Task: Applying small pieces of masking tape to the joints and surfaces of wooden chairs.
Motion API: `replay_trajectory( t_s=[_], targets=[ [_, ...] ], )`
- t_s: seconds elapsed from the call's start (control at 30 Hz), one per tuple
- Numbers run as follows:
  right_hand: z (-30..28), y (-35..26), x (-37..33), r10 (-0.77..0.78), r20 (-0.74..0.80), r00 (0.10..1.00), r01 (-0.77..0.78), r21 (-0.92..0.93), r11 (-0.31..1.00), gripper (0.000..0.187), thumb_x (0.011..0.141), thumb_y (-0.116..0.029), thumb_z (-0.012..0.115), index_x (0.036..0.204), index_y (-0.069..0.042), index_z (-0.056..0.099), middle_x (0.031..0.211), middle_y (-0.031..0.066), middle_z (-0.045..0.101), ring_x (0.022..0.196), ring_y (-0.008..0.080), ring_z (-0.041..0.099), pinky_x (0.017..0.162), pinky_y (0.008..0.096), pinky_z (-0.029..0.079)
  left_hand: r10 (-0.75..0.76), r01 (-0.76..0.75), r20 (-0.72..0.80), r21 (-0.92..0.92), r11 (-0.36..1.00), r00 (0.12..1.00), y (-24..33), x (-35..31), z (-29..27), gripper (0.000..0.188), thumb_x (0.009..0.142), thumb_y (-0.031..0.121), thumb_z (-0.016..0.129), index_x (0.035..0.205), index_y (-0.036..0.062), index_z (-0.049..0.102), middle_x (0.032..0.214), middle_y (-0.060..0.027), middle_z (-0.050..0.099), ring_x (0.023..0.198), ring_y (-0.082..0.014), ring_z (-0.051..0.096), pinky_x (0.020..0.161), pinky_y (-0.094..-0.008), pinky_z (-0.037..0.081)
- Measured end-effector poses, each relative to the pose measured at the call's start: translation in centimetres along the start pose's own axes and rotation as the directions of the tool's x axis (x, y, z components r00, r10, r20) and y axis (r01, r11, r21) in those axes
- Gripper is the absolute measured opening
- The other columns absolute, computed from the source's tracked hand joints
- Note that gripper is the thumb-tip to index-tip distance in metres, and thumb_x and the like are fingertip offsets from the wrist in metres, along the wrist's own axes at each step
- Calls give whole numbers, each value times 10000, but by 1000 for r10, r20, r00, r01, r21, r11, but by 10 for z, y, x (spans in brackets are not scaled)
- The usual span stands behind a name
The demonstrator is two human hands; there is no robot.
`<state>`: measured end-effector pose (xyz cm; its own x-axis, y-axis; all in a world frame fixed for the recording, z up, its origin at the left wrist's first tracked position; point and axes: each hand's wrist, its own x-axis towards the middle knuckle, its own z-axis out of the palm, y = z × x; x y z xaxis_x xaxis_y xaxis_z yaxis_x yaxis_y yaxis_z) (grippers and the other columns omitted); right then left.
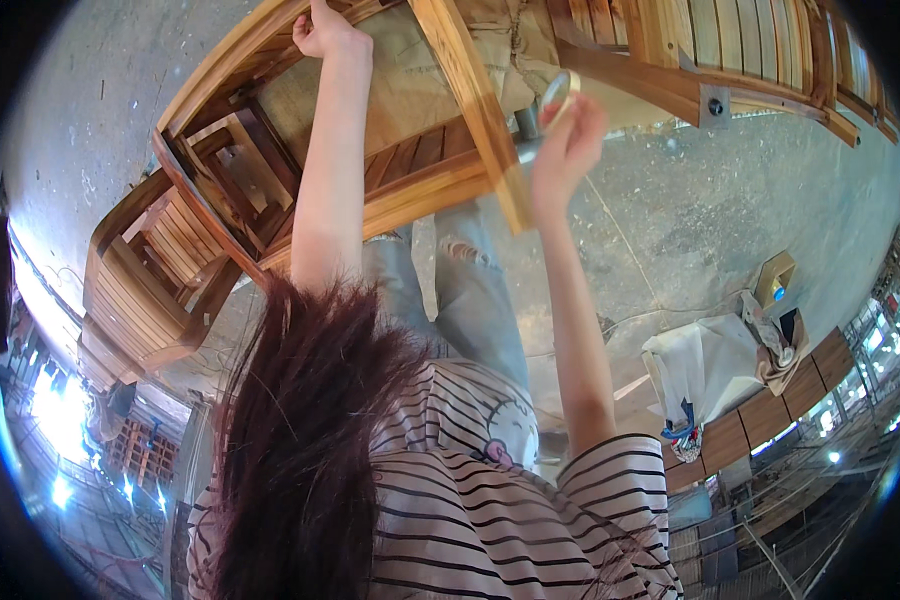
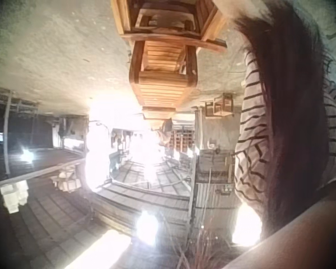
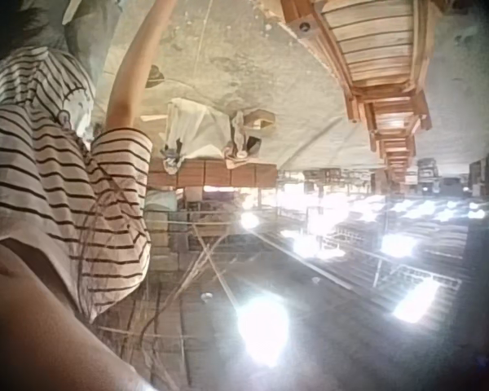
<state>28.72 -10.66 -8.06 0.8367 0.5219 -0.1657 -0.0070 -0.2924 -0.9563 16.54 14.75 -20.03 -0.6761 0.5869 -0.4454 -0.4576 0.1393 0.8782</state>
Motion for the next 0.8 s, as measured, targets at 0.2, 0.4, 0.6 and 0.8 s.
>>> replay_trajectory(
  t_s=[0.2, 0.4, 0.6, 0.8],
  targets=[
    [-66, -20, -67, 139, 211, 968, -144, 11, 989, 166, 996, -52, 444, 1148, -23, 504, 874, 66, 609, 794, 126, 563, 766, 271, 448, 13, -32, 138, 137, 990, 990, -4, 21, -9, 500, 678, 243, 905, 956, 101, 514, 894, -62, 621, 820, -172, 570, 785, -321, 475],
    [-88, -37, -130, 251, 436, 864, -309, 67, 949, 230, 975, -4, 469, 1201, -30, 506, 931, 71, 628, 811, 115, 565, 764, 260, 469, -268, -148, 785, 412, 899, 559, 87, -59, -107, 166, 841, 172, 738, 975, 78, 714, 1040, -42, 600, 941, -151, 566, 868, -303, 453],
    [-83, -40, -176, 315, 619, 720, -342, -79, 936, 272, 966, 36, 459, 1226, -41, 474, 979, 94, 623, 801, 127, 556, 753, 261, 461, -397, -509, 918, 352, 786, 21, 158, -159, -258, 282, 791, 160, 776, 1039, 40, 716, 988, -91, 685, 912, -195, 646, 820, -308, 500],
    [-70, -37, -207, 299, 686, 663, -265, -159, 951, 258, 976, 3, 485, 1228, -52, 502, 948, 38, 634, 755, 89, 558, 675, 226, 460, -418, -370, 857, 509, 777, 302, 173, -172, -319, 215, 751, 97, 784, 952, 37, 734, 891, -97, 689, 858, -234, 651, 760, -323, 511]
  ],
)
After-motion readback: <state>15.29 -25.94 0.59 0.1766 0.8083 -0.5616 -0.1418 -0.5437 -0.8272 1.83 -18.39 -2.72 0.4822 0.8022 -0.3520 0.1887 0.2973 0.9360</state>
